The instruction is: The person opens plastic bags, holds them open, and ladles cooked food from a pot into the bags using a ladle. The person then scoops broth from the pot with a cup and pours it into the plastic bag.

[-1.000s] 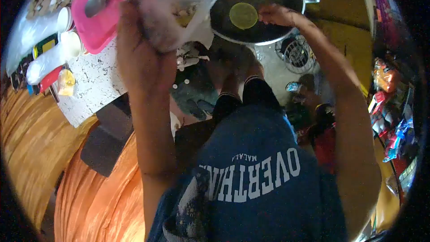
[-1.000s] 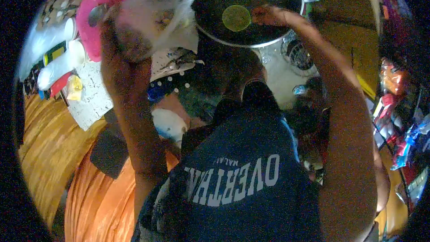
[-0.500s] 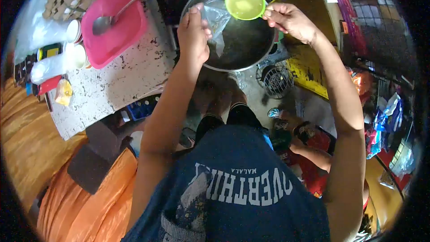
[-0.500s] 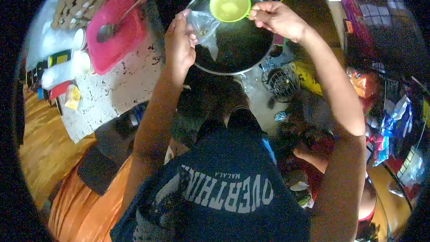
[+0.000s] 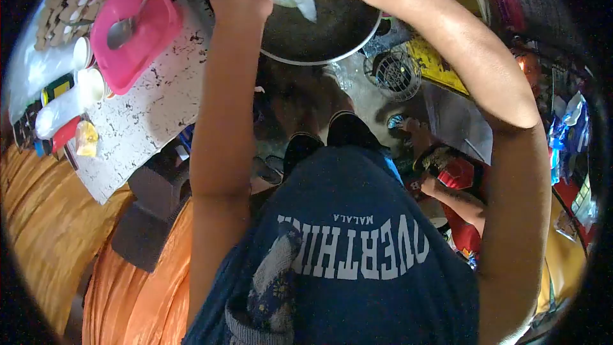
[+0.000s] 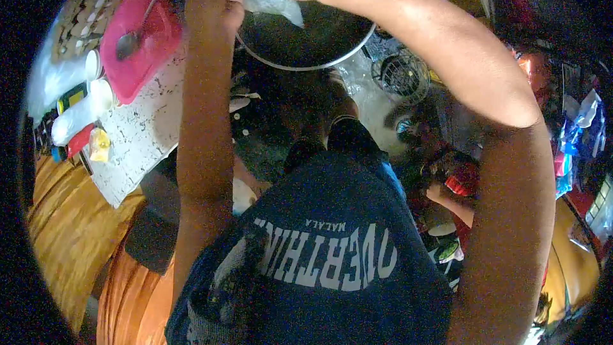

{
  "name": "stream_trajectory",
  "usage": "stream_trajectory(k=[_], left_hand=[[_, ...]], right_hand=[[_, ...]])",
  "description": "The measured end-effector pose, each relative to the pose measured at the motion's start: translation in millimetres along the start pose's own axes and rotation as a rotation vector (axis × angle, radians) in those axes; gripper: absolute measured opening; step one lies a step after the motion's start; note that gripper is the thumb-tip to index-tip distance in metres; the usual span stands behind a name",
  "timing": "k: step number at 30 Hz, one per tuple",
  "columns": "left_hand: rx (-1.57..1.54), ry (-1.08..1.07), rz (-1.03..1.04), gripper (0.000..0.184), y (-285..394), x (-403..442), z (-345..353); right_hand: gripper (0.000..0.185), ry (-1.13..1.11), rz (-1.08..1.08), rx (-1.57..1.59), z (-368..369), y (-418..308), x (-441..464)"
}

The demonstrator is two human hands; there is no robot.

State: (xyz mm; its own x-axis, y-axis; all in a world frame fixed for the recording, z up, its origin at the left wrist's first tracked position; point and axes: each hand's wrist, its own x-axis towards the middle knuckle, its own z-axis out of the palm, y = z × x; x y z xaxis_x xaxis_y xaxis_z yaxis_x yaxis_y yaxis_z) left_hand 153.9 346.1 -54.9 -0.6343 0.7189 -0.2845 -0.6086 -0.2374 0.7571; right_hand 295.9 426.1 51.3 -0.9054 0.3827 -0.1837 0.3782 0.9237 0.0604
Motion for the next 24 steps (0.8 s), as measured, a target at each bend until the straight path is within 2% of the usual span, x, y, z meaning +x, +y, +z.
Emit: stream_trajectory(k=[3, 5, 6, 7, 8, 9, 10, 11, 12, 13, 14, 15, 17, 19, 21, 22, 24], left_hand=[[-0.056, -0.016, 0.025, 0.02, 17.0, -2.3, 15.1], [-0.086, -0.038, 0.037, 0.021, 27.4, -8.3, 24.3], [-0.086, -0.038, 0.038, 0.021, 28.1, -3.3, 15.4], [-0.05, -0.193, 0.066, 0.023, 31.8, 0.9, 2.6], [-0.011, -0.347, 0.094, 0.026, 33.5, 5.7, -7.2], [-0.006, -0.344, 0.098, 0.026, 36.7, 5.8, -10.3], [0.029, -0.181, 0.044, 0.025, 42.2, 2.8, -13.1], [0.062, -0.02, -0.01, 0.024, 47.2, 0.9, -15.0], [0.067, -0.021, -0.003, 0.024, 51.5, 1.3, -19.5], [0.109, -0.119, -0.019, 0.026, 55.8, 1.6, -26.5], [0.151, -0.215, -0.041, 0.028, 58.4, 2.2, -34.1], [0.158, -0.212, -0.05, 0.028, 59.6, 2.7, -40.4], [0.126, -0.13, -0.042, 0.033, 61.2, 0.1, -50.7], [0.158, -0.095, -0.029, 0.032, 69.2, -18.7, -39.0], [0.179, -0.069, 0.002, 0.032, 77.0, -27.9, -37.0], [0.062, -0.244, -0.08, 0.034, 84.4, -29.3, -41.4], [0.014, -0.31, -0.127, 0.037, 86.4, -29.3, -44.0]], right_hand=[[0.011, 0.128, 0.024, 0.258, -13.4, 14.1, -6.5], [0.014, 0.056, 0.102, 0.712, -11.1, 35.6, -10.9], [0.015, 0.094, 0.102, 0.856, -0.6, 49.9, -15.4], [0.017, 0.132, 0.1, 1.001, 14.3, 62.9, -21.3], [0.018, 0.115, 0.216, 1.106, 28.0, 70.5, -26.8], [0.019, 0.098, 0.331, 1.211, 44.7, 77.8, -31.4], [0.02, 0.041, 0.426, 1.312, 70.3, 88.8, -34.0], [0.027, -0.047, 0.434, 1.173, 119.5, 109.5, -32.2], [0.026, 0.063, 0.376, 1.125, 148.7, 108.2, -28.1], [0.026, 0.169, 0.321, 1.076, 178.0, 105.5, -24.8], [0.026, 0.081, 0.376, 1.049, 221.5, 110.3, -16.5], [0.026, 0.039, 0.471, 0.735, 248.4, 104.3, -9.7], [0.03, -0.164, 0.53, 0.358, 284.7, 83.5, 1.2], [0.029, -0.239, 0.536, 0.376, 328.2, 71.7, 15.2], [0.026, -0.263, 0.553, 0.305, 337.0, 62.1, 19.7], [0.023, -0.251, 0.501, 0.285, 344.0, 58.4, 22.0], [0.019, -0.185, 0.396, 0.294, 356.8, 47.7, 24.4]])
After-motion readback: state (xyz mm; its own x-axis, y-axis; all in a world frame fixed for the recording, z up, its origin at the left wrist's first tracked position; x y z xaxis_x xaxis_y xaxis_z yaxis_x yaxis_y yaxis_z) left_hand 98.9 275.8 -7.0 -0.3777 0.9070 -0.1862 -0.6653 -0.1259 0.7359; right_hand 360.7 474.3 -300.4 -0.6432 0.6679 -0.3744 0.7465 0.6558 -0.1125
